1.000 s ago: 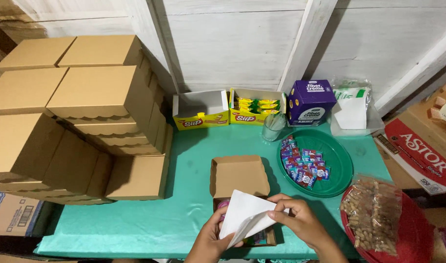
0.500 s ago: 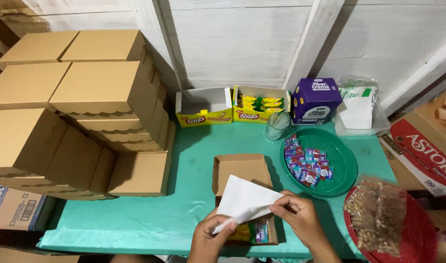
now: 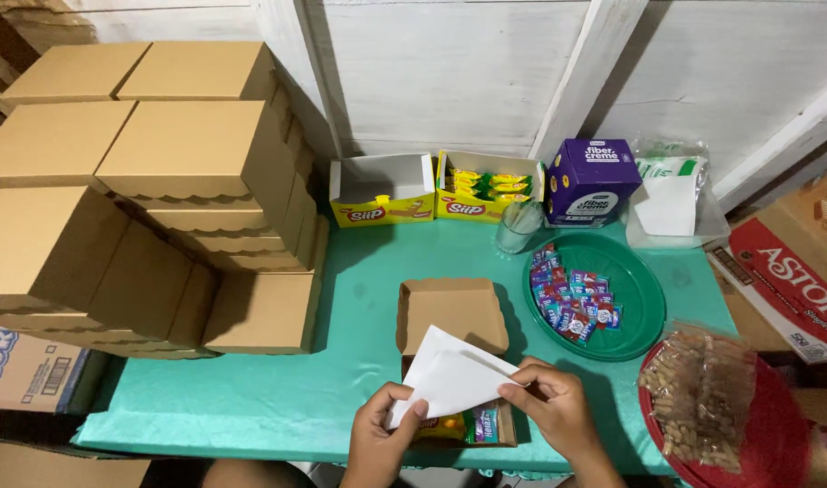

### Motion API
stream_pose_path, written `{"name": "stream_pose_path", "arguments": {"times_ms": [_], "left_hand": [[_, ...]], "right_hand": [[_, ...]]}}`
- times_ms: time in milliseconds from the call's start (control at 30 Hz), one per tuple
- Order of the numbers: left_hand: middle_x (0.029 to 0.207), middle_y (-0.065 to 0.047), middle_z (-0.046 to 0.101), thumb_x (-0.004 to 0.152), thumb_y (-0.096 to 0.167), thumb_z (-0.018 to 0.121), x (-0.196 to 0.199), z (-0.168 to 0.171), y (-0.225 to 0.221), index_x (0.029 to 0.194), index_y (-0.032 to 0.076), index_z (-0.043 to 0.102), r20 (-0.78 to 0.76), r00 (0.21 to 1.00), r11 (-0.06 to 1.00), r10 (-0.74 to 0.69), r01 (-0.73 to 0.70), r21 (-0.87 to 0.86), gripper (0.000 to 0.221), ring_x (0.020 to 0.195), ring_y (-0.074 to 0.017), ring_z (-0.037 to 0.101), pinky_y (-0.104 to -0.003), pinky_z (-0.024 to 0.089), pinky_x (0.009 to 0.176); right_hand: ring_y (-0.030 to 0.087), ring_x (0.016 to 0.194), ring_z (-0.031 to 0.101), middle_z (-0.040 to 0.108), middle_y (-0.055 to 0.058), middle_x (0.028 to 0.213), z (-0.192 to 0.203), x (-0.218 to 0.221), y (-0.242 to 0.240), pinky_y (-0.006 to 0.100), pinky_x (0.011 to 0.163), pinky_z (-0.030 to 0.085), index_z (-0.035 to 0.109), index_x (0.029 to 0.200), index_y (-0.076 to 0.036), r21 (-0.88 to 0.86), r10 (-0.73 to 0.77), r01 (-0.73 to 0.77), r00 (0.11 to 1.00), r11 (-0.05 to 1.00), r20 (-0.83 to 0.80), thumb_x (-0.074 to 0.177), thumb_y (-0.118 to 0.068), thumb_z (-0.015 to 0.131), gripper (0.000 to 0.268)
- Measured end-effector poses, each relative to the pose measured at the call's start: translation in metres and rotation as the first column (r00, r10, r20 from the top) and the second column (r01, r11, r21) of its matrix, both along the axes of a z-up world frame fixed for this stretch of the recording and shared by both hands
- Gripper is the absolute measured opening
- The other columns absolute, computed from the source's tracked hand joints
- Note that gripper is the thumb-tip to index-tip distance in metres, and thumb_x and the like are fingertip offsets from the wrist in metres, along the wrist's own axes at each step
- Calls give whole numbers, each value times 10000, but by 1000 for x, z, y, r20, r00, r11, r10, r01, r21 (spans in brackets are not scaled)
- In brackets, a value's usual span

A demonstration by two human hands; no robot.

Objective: Packing various snack items into a cardboard box

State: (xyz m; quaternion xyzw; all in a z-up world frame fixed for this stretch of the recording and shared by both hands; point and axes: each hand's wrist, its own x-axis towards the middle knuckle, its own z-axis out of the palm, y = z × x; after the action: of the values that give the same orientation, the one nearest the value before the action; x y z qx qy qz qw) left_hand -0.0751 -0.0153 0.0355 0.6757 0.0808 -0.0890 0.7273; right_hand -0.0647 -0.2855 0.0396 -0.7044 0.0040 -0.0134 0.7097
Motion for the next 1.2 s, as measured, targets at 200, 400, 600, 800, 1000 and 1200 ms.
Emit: {"name": "stream_pose_path", "arguments": {"times_ms": [200,400,600,800,1000,1200], "left_hand": [[1108,-171,853,872,134,761,1,55,-8,1203,131,613,-115,993,987,-22,3,-161,363,900,-197,719,-272,549,705],[1091,-194,846,743,198,799,12,97,-14,1551,222,481,-305,948,984,-89,36,-175,868,1030,-235,749,-341,612,863],[834,-41,740,855,277,794,17,88,-24,945,36,860,-314,949,998,-16,33,48,266,774,-148,644,-274,498,606],[627,5,522,844,322,856,9,61,-26,665,49,728,-195,977,990,91,-68,121,350,642,-110,441,-265,326,549],[620,37,346,908,350,831,2,67,-21,624,118,514,-197,980,1000,5,-3,6,485,598,-99,352,-277,235,520],[725,-46,703,865,248,799,-1,63,-28,938,1,865,-281,956,993,78,-99,-61,266,654,-140,575,-272,403,539]], "right_hand": [[247,623,722,678,159,906,-4,-4,3,322,587,597,727,836,41,77,-159,168,980,983,-116,775,48,835,124],[136,713,617,637,94,791,-11,-5,-1,252,617,495,616,980,-24,77,-146,153,986,985,-83,759,79,856,342],[180,673,625,676,136,790,12,-8,11,292,525,512,610,1256,-27,147,-97,125,979,981,-180,729,46,854,586],[218,798,605,750,252,1063,10,-15,42,308,590,487,652,1318,55,284,-234,369,880,885,-413,748,47,791,587],[240,755,616,731,222,941,-11,-24,38,341,598,505,699,1125,120,307,-234,369,887,877,-398,824,14,763,325],[172,779,568,744,171,1061,4,-29,52,296,624,462,673,1347,83,323,-176,310,907,894,-382,878,-31,696,484]]}}
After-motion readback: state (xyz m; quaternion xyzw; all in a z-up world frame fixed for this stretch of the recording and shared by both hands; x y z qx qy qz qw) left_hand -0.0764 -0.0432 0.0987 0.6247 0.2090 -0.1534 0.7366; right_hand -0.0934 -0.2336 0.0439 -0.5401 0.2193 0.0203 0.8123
